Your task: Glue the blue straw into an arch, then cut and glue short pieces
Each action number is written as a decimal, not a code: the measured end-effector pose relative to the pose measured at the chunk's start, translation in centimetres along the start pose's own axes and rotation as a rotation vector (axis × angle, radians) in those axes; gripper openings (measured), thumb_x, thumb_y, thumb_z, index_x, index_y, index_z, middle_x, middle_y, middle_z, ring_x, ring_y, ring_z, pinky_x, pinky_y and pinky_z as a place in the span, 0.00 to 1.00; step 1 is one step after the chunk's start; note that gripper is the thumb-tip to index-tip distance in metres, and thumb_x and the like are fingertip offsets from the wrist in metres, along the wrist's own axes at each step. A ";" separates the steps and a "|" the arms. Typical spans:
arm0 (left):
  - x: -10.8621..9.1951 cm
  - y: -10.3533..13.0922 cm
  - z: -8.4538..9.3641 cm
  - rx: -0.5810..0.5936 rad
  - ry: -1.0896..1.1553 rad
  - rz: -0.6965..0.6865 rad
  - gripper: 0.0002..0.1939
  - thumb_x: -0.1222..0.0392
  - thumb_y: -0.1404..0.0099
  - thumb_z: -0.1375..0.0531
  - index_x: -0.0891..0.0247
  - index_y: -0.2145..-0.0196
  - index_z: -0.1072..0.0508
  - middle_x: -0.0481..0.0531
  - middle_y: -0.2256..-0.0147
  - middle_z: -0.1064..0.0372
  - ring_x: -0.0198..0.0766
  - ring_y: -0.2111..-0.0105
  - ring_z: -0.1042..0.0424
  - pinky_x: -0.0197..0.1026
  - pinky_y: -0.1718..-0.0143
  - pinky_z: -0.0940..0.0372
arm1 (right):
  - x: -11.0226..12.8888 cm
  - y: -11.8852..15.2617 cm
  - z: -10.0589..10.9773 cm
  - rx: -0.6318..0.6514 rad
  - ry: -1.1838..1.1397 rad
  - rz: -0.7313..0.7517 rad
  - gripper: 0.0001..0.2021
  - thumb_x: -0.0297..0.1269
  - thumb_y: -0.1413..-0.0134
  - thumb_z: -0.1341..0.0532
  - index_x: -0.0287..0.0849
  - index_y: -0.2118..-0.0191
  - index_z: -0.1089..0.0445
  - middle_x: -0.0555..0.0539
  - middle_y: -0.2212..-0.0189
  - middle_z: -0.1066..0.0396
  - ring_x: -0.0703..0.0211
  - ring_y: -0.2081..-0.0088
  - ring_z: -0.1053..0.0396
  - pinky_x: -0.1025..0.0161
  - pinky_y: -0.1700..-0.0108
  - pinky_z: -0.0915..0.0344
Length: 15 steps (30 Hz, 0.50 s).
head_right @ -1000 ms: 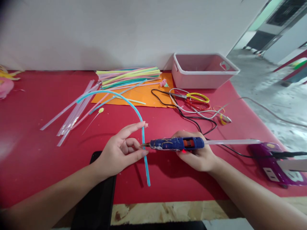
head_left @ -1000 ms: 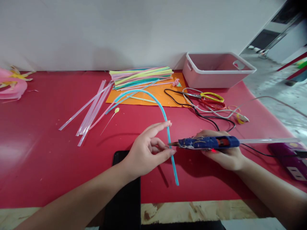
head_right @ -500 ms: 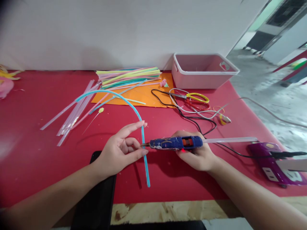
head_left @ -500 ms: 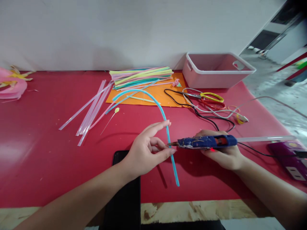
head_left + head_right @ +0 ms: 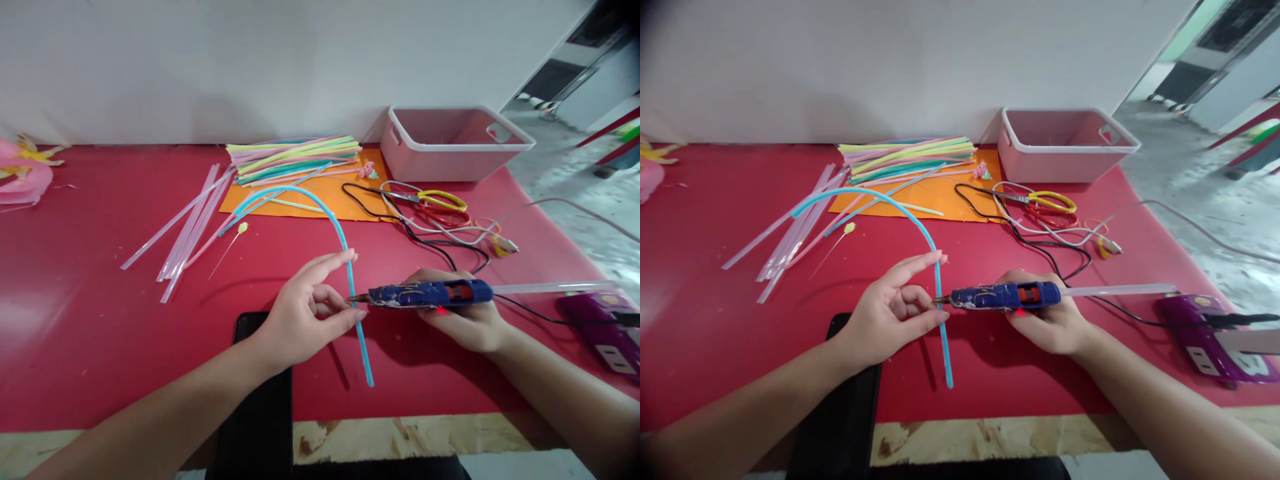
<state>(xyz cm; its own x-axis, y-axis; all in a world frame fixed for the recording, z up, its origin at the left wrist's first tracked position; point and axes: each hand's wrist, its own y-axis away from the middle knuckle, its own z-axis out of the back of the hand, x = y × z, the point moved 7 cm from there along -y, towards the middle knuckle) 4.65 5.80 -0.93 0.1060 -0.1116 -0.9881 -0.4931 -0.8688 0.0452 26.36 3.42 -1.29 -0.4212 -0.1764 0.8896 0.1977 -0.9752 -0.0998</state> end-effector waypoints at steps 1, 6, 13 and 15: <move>0.0 0.0 0.0 -0.005 0.002 0.000 0.35 0.64 0.41 0.30 0.55 0.37 0.33 0.62 0.34 0.42 0.24 0.70 0.27 0.29 0.67 0.27 | 0.1 0.0 0.0 -0.002 -0.001 0.000 0.07 0.41 0.49 0.33 0.45 0.65 0.23 0.44 0.71 0.25 0.53 0.72 0.31 0.59 0.73 0.36; 0.0 -0.1 -0.1 -0.014 0.025 0.045 0.38 0.65 0.41 0.30 0.59 0.36 0.36 0.65 0.36 0.39 0.24 0.71 0.27 0.28 0.69 0.28 | 0.0 -0.2 0.1 0.026 -0.014 0.017 0.06 0.40 0.49 0.33 0.46 0.65 0.23 0.45 0.71 0.24 0.53 0.72 0.30 0.59 0.73 0.36; -0.1 -0.1 0.1 -0.025 0.026 0.031 0.37 0.65 0.42 0.30 0.57 0.36 0.35 0.64 0.35 0.39 0.25 0.71 0.27 0.30 0.71 0.27 | -0.5 -0.4 0.4 0.030 -0.002 0.022 0.07 0.43 0.51 0.33 0.46 0.68 0.24 0.45 0.73 0.26 0.54 0.75 0.32 0.59 0.75 0.36; -0.1 -0.1 0.1 -0.024 0.024 0.008 0.36 0.66 0.42 0.30 0.56 0.37 0.34 0.64 0.34 0.41 0.25 0.71 0.27 0.29 0.70 0.26 | -0.6 -0.4 0.4 0.026 0.011 0.012 0.07 0.42 0.51 0.33 0.45 0.68 0.24 0.44 0.72 0.25 0.53 0.74 0.32 0.59 0.74 0.36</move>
<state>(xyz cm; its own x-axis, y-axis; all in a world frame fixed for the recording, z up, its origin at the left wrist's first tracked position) 4.62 5.94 -0.81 0.1230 -0.1298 -0.9839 -0.4729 -0.8793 0.0568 26.85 3.93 -1.61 -0.4286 -0.1896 0.8834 0.2255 -0.9692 -0.0986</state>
